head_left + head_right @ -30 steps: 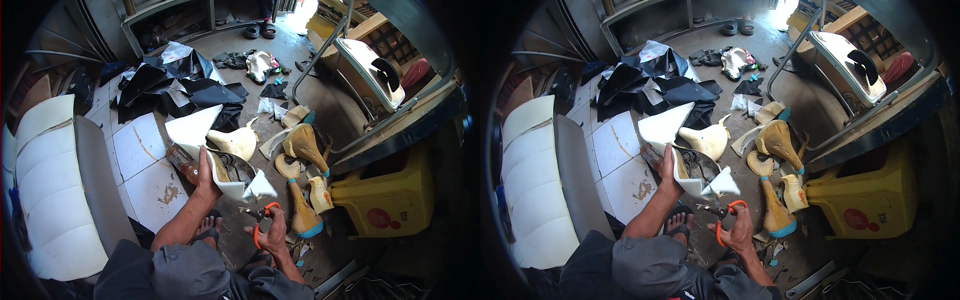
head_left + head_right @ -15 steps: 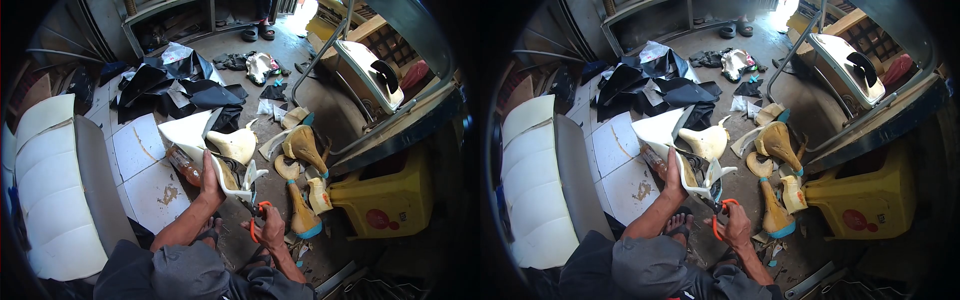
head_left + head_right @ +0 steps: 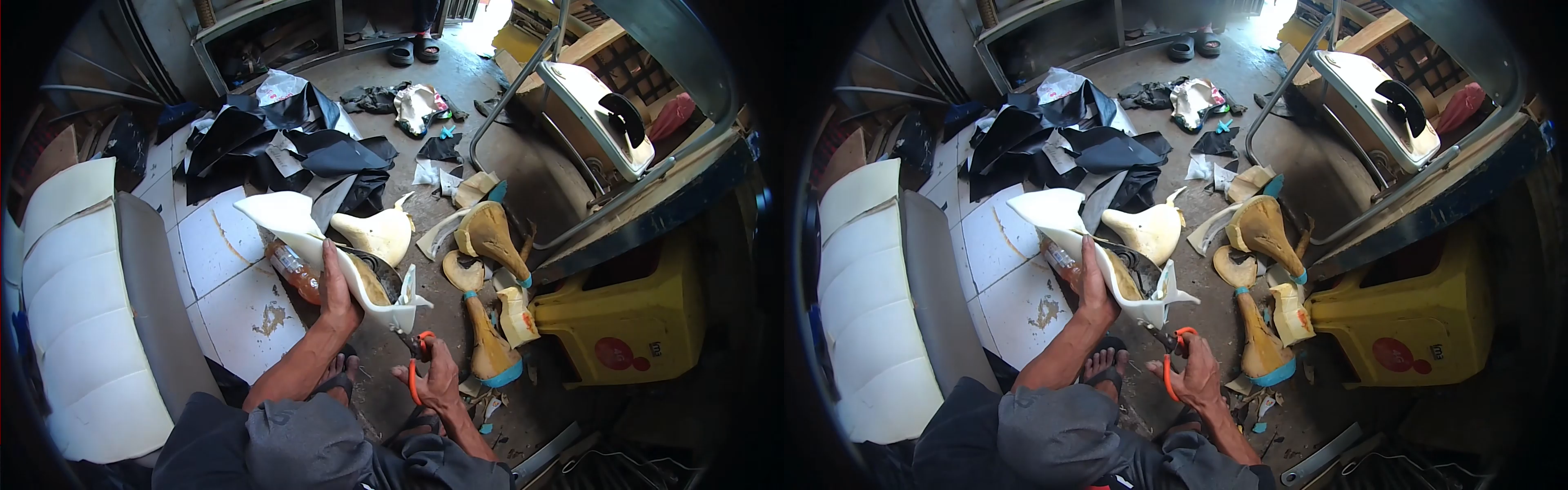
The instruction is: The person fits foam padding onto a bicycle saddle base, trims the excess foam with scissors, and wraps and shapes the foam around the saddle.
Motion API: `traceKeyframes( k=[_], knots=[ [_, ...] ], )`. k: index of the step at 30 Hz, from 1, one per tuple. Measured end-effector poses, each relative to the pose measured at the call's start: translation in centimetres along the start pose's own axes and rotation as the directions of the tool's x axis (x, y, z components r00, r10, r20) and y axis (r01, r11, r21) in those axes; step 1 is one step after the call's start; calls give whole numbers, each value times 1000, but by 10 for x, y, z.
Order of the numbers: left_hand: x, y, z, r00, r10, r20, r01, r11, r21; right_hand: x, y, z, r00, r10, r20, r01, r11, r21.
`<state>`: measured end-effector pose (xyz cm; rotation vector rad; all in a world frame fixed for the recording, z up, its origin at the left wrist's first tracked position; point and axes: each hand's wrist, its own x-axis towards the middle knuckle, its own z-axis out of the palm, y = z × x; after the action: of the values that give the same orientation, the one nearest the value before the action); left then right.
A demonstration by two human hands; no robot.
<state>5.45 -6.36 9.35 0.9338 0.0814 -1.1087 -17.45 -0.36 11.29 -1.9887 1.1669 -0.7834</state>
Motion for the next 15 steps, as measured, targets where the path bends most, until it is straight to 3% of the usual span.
traceKeyframes(
  k=[4,7,9,11,13,15],
  knots=[
    [-4,-4,7,1000,7,-2,-7,1000,21,8,0,4,999,6,45,-5,1000,-22],
    [-5,-3,6,1000,-18,-9,18,999,29,9,1,5,996,-72,-44,69,995,-66],
    [-5,-4,5,1000,-3,-3,3,999,49,0,7,5,984,143,108,-148,988,43],
    [-3,-2,3,1000,16,3,-16,998,67,-1,9,6,992,103,74,-108,992,62],
    [-6,5,6,997,-71,41,71,997,-8,-9,19,8,997,67,39,-70,994,81],
    [-13,21,14,985,-116,131,133,983,-130,-19,43,7,841,539,54,-532,804,266]
  ],
)
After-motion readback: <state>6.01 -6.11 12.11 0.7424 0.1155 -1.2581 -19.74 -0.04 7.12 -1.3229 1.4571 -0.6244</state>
